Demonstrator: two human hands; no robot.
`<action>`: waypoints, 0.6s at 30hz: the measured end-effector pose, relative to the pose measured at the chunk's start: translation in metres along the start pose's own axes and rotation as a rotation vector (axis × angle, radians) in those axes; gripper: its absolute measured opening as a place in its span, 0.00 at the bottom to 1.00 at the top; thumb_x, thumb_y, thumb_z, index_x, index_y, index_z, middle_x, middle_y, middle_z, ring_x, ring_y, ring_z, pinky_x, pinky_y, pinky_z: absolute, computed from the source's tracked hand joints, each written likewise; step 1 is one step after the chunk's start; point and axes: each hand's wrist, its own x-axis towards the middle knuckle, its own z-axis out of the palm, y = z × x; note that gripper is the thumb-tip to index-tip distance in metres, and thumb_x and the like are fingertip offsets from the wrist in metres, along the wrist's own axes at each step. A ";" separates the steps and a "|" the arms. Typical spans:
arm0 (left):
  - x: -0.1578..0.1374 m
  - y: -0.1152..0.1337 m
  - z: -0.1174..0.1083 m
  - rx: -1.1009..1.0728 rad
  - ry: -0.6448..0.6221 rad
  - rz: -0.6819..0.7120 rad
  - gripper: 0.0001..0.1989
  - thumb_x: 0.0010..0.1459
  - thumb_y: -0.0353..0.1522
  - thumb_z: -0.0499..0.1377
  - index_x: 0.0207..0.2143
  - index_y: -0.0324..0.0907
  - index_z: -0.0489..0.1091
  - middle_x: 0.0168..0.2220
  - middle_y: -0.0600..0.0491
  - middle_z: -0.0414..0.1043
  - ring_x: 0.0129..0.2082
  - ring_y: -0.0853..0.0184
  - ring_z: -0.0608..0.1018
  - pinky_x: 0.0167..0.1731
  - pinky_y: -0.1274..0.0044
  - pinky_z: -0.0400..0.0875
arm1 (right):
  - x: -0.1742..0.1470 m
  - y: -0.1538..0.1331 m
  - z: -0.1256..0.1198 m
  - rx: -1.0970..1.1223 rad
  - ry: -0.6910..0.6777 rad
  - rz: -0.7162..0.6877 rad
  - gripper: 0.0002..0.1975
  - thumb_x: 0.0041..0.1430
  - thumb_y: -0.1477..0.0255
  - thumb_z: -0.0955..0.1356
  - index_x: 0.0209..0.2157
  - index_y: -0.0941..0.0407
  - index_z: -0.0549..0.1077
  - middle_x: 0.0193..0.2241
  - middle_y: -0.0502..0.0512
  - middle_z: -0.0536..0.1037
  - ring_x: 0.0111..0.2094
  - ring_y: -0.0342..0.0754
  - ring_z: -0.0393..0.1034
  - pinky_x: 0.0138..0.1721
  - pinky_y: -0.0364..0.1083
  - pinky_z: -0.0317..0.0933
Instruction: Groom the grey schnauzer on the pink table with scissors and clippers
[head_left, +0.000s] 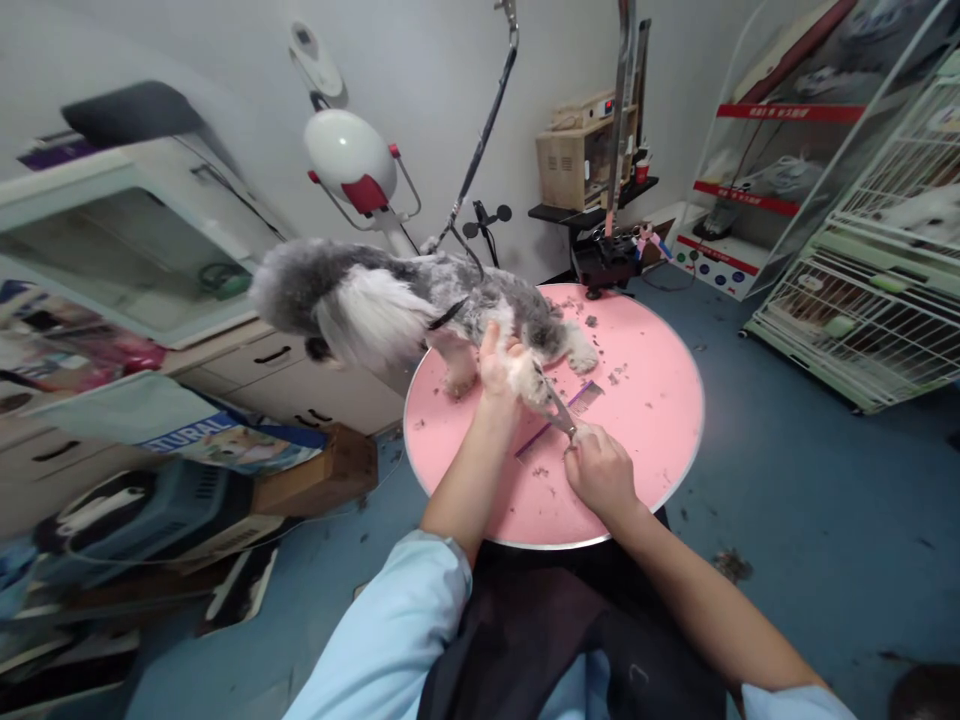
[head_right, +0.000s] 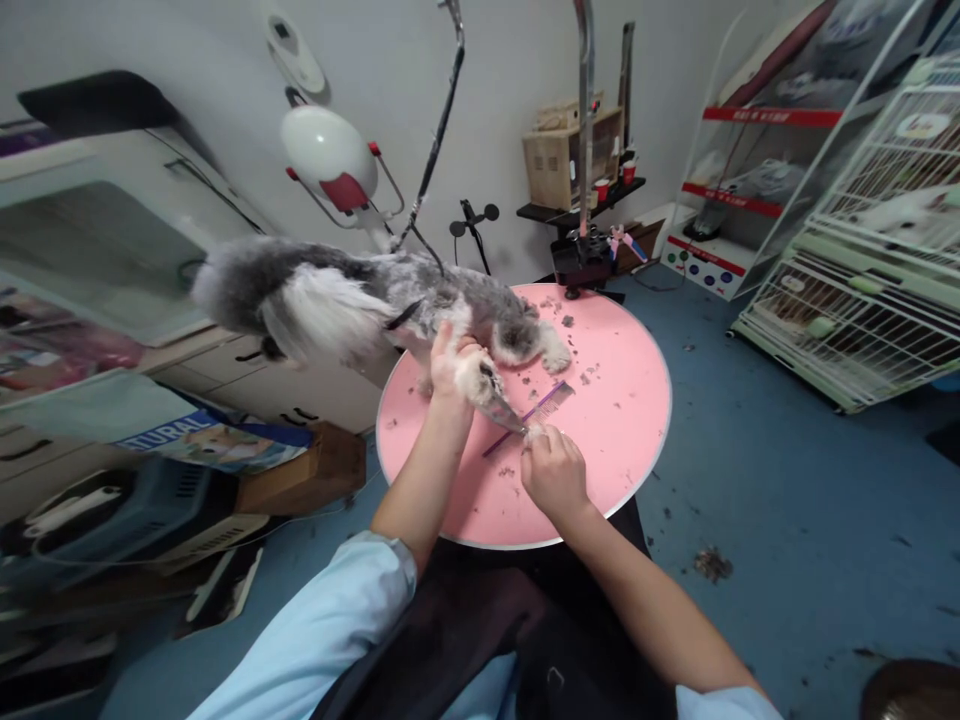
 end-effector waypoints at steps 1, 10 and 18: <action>0.001 -0.001 0.000 0.014 -0.009 0.007 0.35 0.73 0.54 0.50 0.17 0.44 0.48 0.15 0.61 0.42 0.12 0.75 0.53 0.16 0.80 0.52 | -0.001 -0.001 -0.001 -0.011 -0.008 -0.004 0.11 0.63 0.77 0.64 0.46 0.57 0.74 0.37 0.62 0.80 0.37 0.56 0.73 0.40 0.51 0.67; -0.002 -0.010 0.004 -0.004 0.015 0.036 0.35 0.76 0.52 0.42 0.17 0.45 0.46 0.16 0.63 0.38 0.13 0.76 0.50 0.15 0.82 0.52 | -0.017 -0.006 -0.005 -0.022 -0.122 0.032 0.18 0.63 0.76 0.64 0.52 0.61 0.75 0.41 0.65 0.82 0.37 0.54 0.76 0.38 0.48 0.68; 0.010 -0.019 -0.009 0.041 -0.015 0.085 0.37 0.73 0.55 0.50 0.16 0.44 0.46 0.16 0.62 0.37 0.16 0.74 0.47 0.17 0.80 0.51 | -0.021 -0.016 -0.012 -0.008 -0.293 0.116 0.17 0.64 0.79 0.63 0.51 0.59 0.77 0.36 0.62 0.81 0.35 0.52 0.77 0.35 0.45 0.68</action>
